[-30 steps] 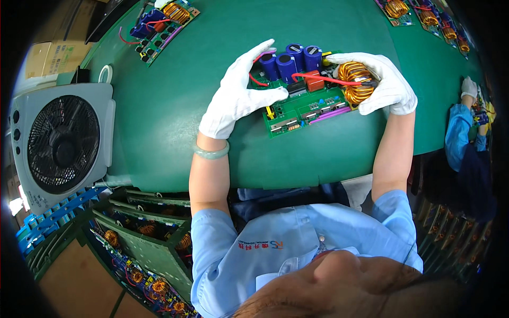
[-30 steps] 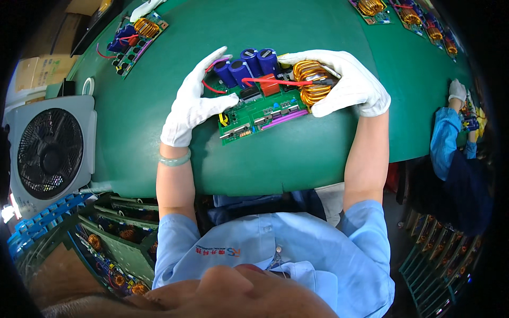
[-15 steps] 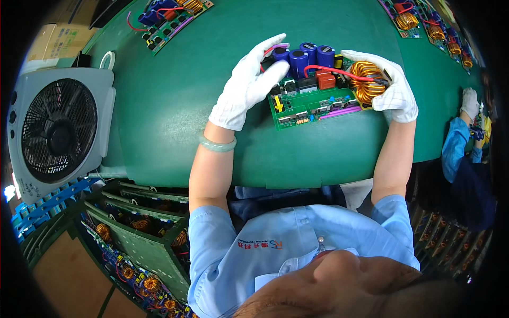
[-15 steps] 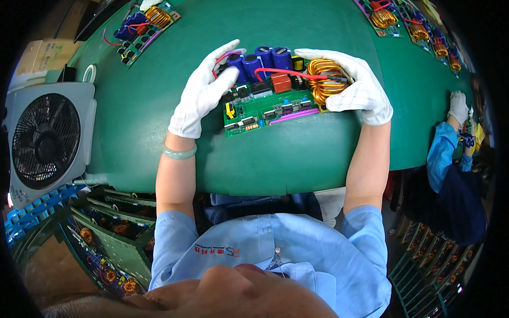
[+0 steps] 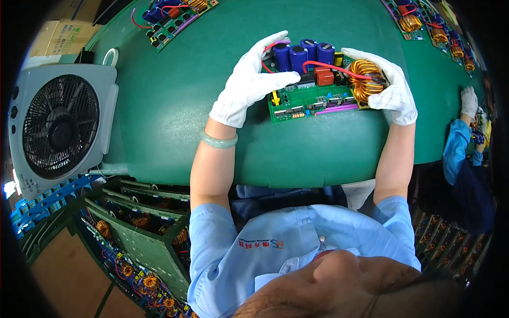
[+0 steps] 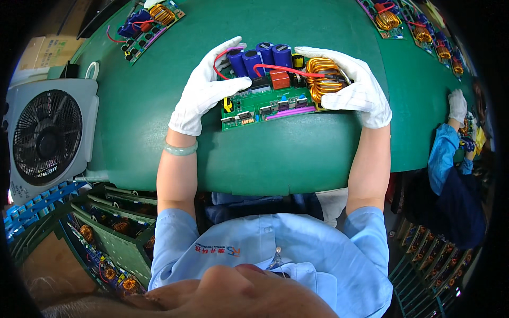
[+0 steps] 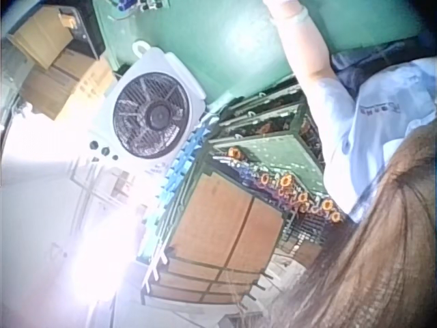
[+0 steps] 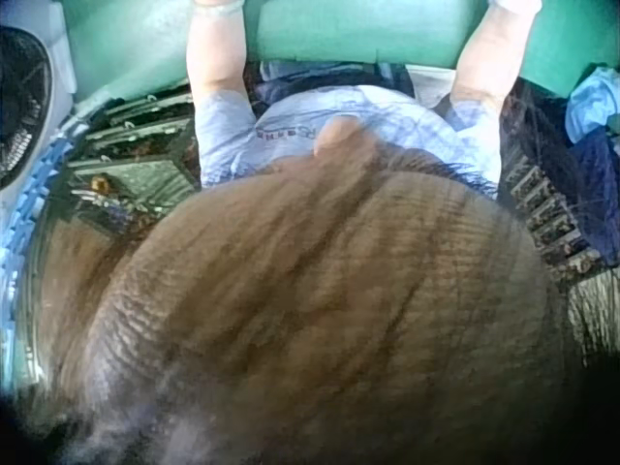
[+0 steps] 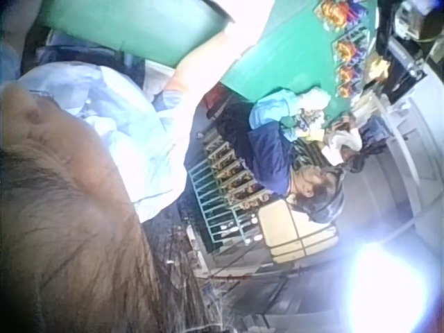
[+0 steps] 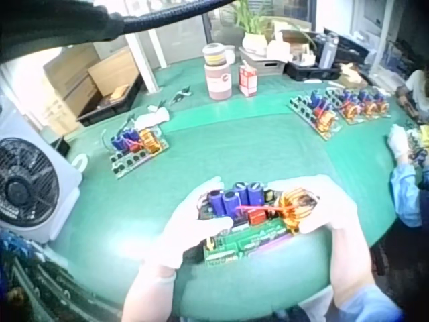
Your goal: The person cleans the surface of green circuit boards using a small metal scraper and a yellow cloth. They repeatedly scrape the board to remove residue and then wipe the surface clean. The person handles multiple boards, flipping them over to clean different sides and placing them into a green storage bin.
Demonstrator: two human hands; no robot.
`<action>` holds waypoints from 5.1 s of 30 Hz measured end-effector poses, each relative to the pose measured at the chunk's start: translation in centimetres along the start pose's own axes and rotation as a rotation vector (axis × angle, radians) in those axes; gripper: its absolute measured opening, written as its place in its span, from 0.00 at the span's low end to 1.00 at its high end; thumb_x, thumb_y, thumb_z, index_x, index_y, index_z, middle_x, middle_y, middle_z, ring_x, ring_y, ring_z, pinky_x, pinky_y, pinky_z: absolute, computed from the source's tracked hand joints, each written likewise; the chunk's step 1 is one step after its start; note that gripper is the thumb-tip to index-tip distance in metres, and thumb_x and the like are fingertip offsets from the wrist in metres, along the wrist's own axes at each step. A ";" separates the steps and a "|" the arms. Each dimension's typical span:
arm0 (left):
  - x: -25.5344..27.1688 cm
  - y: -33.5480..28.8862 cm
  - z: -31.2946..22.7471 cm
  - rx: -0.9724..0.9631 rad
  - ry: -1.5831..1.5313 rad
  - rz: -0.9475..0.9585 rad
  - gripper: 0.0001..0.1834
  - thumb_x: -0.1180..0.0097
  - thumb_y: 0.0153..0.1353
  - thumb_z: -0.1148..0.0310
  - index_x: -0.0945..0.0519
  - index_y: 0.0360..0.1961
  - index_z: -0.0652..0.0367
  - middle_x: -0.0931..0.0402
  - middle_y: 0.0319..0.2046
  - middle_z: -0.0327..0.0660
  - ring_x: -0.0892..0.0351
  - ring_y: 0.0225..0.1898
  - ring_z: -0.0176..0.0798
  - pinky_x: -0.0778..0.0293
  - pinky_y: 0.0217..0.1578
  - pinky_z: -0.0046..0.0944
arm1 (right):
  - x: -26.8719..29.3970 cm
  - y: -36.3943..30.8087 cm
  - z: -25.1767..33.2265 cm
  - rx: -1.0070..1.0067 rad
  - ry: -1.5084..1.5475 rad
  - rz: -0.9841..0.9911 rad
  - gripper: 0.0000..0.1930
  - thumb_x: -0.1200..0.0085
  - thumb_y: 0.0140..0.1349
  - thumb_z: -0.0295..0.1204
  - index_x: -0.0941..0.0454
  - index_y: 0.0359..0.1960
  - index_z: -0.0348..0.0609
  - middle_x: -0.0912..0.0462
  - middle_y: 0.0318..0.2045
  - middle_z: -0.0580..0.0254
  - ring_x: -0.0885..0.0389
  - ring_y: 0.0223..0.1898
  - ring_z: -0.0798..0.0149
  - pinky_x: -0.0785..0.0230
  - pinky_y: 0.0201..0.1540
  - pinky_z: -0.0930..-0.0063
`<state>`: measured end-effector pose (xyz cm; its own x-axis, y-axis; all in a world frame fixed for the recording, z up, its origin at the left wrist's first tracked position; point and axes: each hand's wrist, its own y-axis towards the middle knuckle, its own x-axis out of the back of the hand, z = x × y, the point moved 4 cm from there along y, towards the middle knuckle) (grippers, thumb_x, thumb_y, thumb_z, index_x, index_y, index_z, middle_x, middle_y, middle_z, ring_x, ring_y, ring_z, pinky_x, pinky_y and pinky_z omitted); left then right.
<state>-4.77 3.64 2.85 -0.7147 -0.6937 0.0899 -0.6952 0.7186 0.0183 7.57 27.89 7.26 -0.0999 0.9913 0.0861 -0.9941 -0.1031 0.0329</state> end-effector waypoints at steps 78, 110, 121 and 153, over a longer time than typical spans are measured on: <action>-2.0 0.0 -3.1 -0.086 0.098 -0.003 0.47 0.26 0.45 0.68 0.34 0.69 0.58 0.29 0.64 0.48 0.31 0.65 0.45 0.38 0.68 0.45 | 1.4 -0.8 0.5 -0.030 -0.104 -0.088 0.35 0.33 0.45 0.37 0.23 0.58 0.34 0.19 0.55 0.53 0.21 0.57 0.62 0.34 0.65 0.66; -6.4 1.3 -8.8 -0.289 1.019 0.049 0.57 0.29 0.40 0.36 0.32 0.65 0.66 0.31 0.61 0.59 0.35 0.65 0.63 0.42 0.67 0.56 | 1.1 -0.9 0.9 0.026 -0.116 -0.024 0.30 0.28 0.52 0.37 0.21 0.56 0.41 0.16 0.49 0.57 0.20 0.50 0.67 0.29 0.60 0.71; -7.7 1.1 -8.2 -0.372 1.135 -0.065 0.58 0.30 0.40 0.33 0.32 0.65 0.66 0.30 0.60 0.59 0.35 0.65 0.63 0.46 0.66 0.65 | 0.6 -0.9 0.9 0.022 -0.139 -0.001 0.32 0.27 0.49 0.33 0.22 0.58 0.40 0.16 0.51 0.57 0.20 0.51 0.67 0.31 0.61 0.71; 5.0 -3.9 -2.2 -0.001 0.017 -0.517 0.16 0.42 0.69 0.64 0.18 0.48 0.67 0.15 0.36 0.42 0.17 0.36 0.31 0.28 0.35 0.28 | -0.1 -0.4 0.1 -0.108 -0.150 0.060 0.35 0.28 0.46 0.30 0.24 0.60 0.38 0.18 0.51 0.60 0.21 0.53 0.68 0.32 0.62 0.71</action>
<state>-5.47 -2.49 5.36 -0.2761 -0.9573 0.0853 -0.9572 0.2819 0.0657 7.97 27.78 7.31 -0.1602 0.9594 0.2321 -0.9860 -0.1444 -0.0836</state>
